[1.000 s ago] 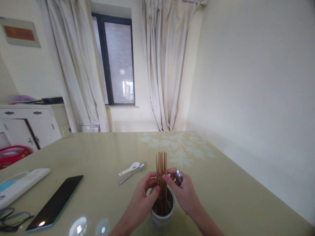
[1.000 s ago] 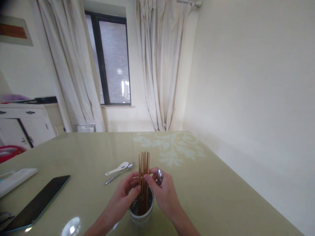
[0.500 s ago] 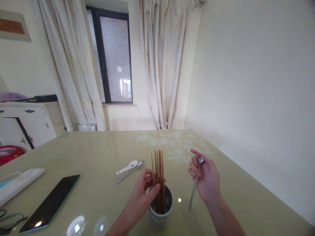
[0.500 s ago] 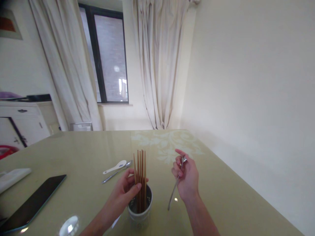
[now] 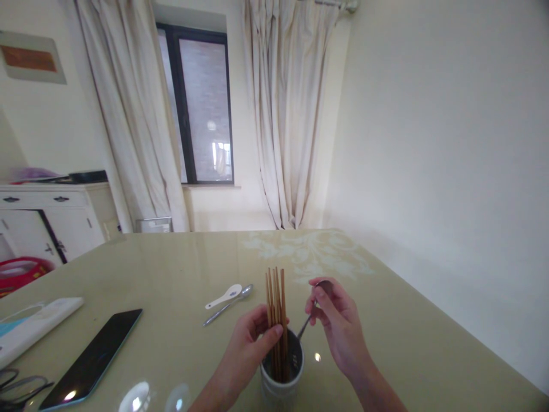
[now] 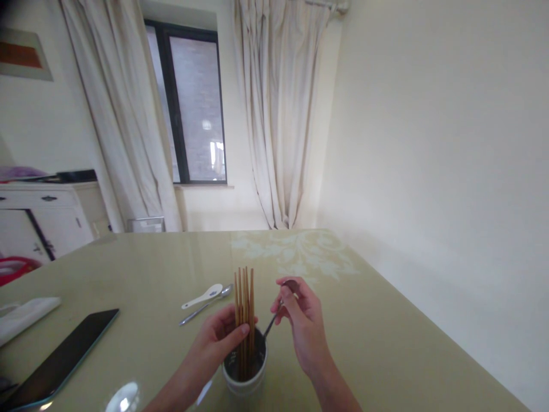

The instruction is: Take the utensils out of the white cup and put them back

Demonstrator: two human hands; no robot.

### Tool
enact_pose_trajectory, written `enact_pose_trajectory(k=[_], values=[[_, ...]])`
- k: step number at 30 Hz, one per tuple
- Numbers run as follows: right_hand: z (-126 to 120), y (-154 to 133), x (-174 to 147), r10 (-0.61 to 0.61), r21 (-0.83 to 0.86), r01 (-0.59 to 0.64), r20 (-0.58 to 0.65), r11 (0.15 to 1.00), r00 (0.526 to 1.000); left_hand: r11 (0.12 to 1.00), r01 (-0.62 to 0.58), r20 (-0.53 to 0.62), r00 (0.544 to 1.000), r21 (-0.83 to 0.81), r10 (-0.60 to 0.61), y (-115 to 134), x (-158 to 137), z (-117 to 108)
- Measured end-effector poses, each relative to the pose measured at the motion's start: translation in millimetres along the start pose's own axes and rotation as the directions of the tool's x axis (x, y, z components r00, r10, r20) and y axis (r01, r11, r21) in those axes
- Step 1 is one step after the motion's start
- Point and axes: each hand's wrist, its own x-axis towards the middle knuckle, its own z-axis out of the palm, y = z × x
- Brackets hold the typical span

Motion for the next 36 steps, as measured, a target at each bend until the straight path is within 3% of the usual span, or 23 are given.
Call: enact_pose_trajectory(k=[3,9,11,14,16,19,21,22,24,26,31,34,36], values=[[0.9,9.0,-2.9,-0.019,-0.145,0.036,0.120,0.989,0.993,1.000,-0.013,0.005,1.000,0.012,0.013,0.7,0.7,0.1],[0.4,26.3,-0.4,-0.006,-0.243,0.043,0.152,0.969,0.988,1.000,0.005,0.070,0.998,0.023,-0.007,11.5,0.5,0.4],[0.3,29.6,1.8,0.000,-0.221,0.036,0.160,0.975,0.987,0.997,-0.005,0.011,1.000,0.073,0.005,17.7,2.7,-8.9],[-1.0,37.2,5.1,0.048,-0.181,-0.023,0.139,0.983,0.989,0.956,-0.034,-0.215,0.971,0.293,0.100,23.6,9.2,-35.7],[-2.5,44.8,6.7,0.094,-0.160,-0.074,0.120,0.984,0.988,0.826,-0.009,-0.312,0.924,0.563,0.222,22.1,13.3,-56.3],[-4.1,57.0,7.6,0.145,-0.154,-0.128,0.101,0.980,0.984,0.406,0.133,-0.275,0.909,0.904,0.313,12.2,15.2,-78.1],[-4.2,63.5,7.3,0.173,-0.175,-0.157,0.083,0.972,0.981,0.130,0.199,-0.228,0.935,0.971,0.270,3.7,14.2,-83.0],[-3.9,66.2,7.0,0.185,-0.194,-0.168,0.070,0.967,0.980,0.036,0.214,-0.216,0.949,0.976,0.231,-0.2,13.5,-83.1],[-3.3,71.0,6.6,0.202,-0.239,-0.186,0.046,0.953,0.978,-0.060,0.221,-0.209,0.964,0.973,0.167,-6.5,12.9,-81.0],[-3.1,76.0,6.8,0.211,-0.285,-0.193,0.035,0.939,0.977,-0.070,0.232,-0.220,0.965,0.970,0.140,-11.0,13.5,-78.9],[-4.1,90.2,10.7,0.195,-0.387,-0.154,0.068,0.909,0.979,0.034,0.259,-0.262,0.956,0.965,0.130,-18.2,17.5,-80.0],[-2.8,94.8,12.1,0.160,-0.416,-0.104,0.102,0.903,0.982,0.126,0.161,-0.182,0.967,0.979,0.181,-20.5,19.3,-75.9],[-0.8,94.2,11.2,0.140,-0.409,-0.080,0.119,0.909,0.983,0.243,0.069,-0.124,0.968,0.967,0.219,-21.1,19.7,-67.7]])
